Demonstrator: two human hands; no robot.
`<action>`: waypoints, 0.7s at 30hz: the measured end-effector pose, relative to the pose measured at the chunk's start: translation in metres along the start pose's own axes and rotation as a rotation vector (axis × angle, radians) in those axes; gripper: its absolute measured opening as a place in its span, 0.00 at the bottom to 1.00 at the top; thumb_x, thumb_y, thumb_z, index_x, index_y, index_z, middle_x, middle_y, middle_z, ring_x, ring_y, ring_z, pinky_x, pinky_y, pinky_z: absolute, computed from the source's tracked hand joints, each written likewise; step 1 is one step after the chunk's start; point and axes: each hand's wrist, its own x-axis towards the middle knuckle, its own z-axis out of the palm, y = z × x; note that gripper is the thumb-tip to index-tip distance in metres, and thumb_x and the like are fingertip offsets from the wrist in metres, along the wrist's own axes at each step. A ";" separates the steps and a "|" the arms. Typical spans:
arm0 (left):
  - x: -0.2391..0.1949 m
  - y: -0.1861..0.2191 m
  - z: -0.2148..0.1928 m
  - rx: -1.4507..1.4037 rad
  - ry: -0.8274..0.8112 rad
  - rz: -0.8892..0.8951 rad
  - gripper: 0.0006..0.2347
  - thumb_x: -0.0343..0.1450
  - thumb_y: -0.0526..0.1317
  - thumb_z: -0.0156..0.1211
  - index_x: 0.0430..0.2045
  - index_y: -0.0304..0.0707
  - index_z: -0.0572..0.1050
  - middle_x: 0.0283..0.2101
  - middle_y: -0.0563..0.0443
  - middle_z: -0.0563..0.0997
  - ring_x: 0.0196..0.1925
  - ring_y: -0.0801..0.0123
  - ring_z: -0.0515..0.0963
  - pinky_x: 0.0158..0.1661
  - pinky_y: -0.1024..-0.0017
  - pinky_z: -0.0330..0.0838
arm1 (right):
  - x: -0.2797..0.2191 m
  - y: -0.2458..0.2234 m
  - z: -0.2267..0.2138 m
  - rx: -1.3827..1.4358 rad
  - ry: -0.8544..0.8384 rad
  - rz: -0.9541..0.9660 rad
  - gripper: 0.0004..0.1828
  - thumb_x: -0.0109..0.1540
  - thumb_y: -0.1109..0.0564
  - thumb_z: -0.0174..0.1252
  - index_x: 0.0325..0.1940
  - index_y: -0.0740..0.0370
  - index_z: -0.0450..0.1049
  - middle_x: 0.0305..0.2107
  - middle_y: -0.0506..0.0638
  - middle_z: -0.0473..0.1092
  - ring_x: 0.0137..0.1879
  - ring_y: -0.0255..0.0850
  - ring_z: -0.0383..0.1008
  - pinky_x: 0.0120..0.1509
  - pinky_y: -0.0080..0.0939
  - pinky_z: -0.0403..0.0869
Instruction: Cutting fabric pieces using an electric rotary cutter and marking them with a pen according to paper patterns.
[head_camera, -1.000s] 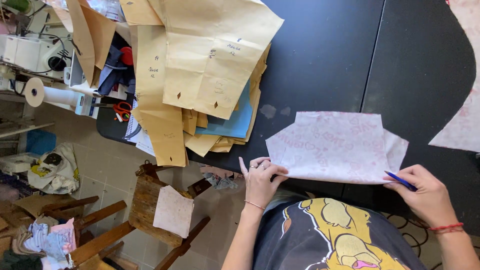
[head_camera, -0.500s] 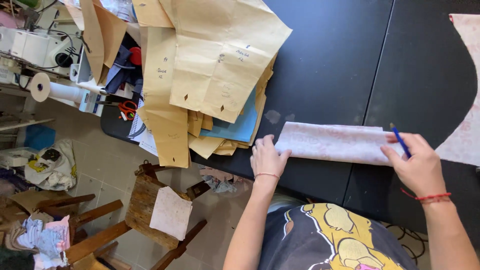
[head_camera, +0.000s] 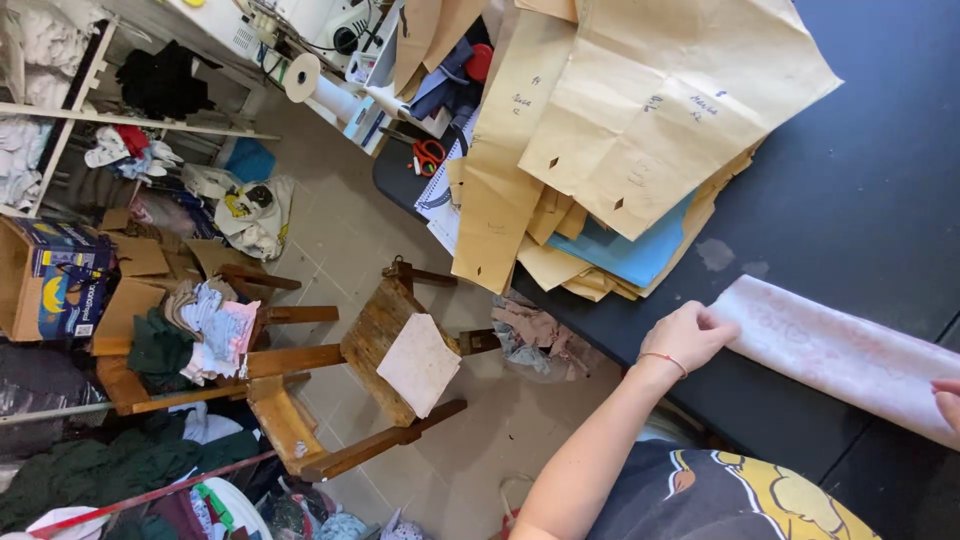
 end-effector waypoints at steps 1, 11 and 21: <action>-0.007 0.007 -0.007 0.186 -0.014 -0.057 0.17 0.55 0.56 0.47 0.20 0.42 0.67 0.18 0.53 0.75 0.40 0.57 0.75 0.43 0.62 0.65 | -0.001 -0.018 -0.001 -0.005 -0.001 0.009 0.10 0.69 0.57 0.44 0.47 0.65 0.68 0.40 0.56 0.64 0.47 0.43 0.60 0.57 0.37 0.54; 0.012 -0.011 0.027 -0.014 -0.005 -0.096 0.09 0.57 0.46 0.48 0.21 0.43 0.70 0.18 0.61 0.76 0.26 0.81 0.76 0.32 0.79 0.66 | -0.014 -0.183 -0.011 -0.073 -0.016 -0.005 0.08 0.61 0.59 0.51 0.41 0.60 0.73 0.36 0.52 0.70 0.44 0.40 0.67 0.54 0.35 0.60; -0.076 0.077 0.003 -1.075 -0.190 0.655 0.09 0.64 0.35 0.48 0.33 0.45 0.58 0.46 0.46 0.60 0.51 0.66 0.57 0.51 0.72 0.49 | -0.039 -0.158 -0.053 0.149 0.141 0.112 0.07 0.67 0.64 0.45 0.46 0.68 0.68 0.37 0.57 0.67 0.47 0.40 0.65 0.58 0.34 0.61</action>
